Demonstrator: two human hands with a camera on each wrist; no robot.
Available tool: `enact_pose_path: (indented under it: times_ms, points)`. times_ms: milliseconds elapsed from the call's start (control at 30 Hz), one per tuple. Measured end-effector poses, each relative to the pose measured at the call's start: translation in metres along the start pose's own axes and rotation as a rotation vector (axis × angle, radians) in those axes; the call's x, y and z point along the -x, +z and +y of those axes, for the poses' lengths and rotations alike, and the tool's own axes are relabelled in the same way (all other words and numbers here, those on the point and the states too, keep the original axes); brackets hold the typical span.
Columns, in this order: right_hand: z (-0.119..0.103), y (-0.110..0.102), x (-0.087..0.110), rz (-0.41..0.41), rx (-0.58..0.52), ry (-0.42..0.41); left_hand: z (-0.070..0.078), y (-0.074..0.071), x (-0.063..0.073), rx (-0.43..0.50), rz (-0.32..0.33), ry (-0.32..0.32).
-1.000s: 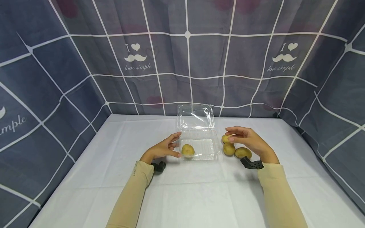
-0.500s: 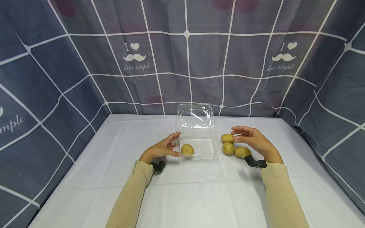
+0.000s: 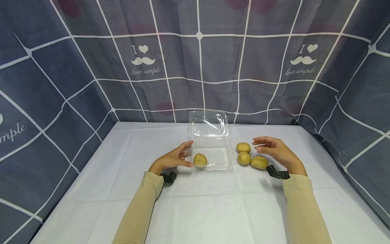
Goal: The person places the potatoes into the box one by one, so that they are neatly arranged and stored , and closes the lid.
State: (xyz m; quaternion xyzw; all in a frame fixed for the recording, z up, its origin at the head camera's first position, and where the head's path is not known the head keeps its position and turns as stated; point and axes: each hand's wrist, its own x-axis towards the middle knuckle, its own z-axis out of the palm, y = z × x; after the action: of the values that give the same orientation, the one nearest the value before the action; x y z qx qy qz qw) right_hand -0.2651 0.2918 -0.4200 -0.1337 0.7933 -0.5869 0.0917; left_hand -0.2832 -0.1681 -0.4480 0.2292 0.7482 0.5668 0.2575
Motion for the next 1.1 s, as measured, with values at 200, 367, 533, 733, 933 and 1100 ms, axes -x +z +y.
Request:
enact_pose_path:
  times_ms: [200, 367, 533, 733, 933, 1100]
  points:
    - [0.007, -0.006, 0.003, 0.016, 0.014, 0.024, 0.000, 0.000, 0.000, -0.006, 0.008, -0.005]
    - [0.012, -0.012, 0.008, 0.011, 0.020, 0.030, 0.001, 0.000, 0.001, -0.013, 0.009, -0.005]
    - [0.022, -0.015, 0.011, -0.013, 0.032, 0.062, 0.001, 0.001, 0.001, -0.012, 0.007, -0.007]
    - [0.033, -0.018, 0.012, -0.059, -0.033, 0.044, 0.001, 0.001, 0.001, -0.005, 0.008, -0.008]
    - [0.041, -0.021, 0.013, -0.103, -0.068, 0.053, 0.000, 0.000, 0.000, -0.005, 0.004, -0.007]
    - [0.045, -0.021, 0.014, -0.153, -0.103, 0.037, 0.000, 0.000, 0.000, 0.004, 0.006, -0.001]
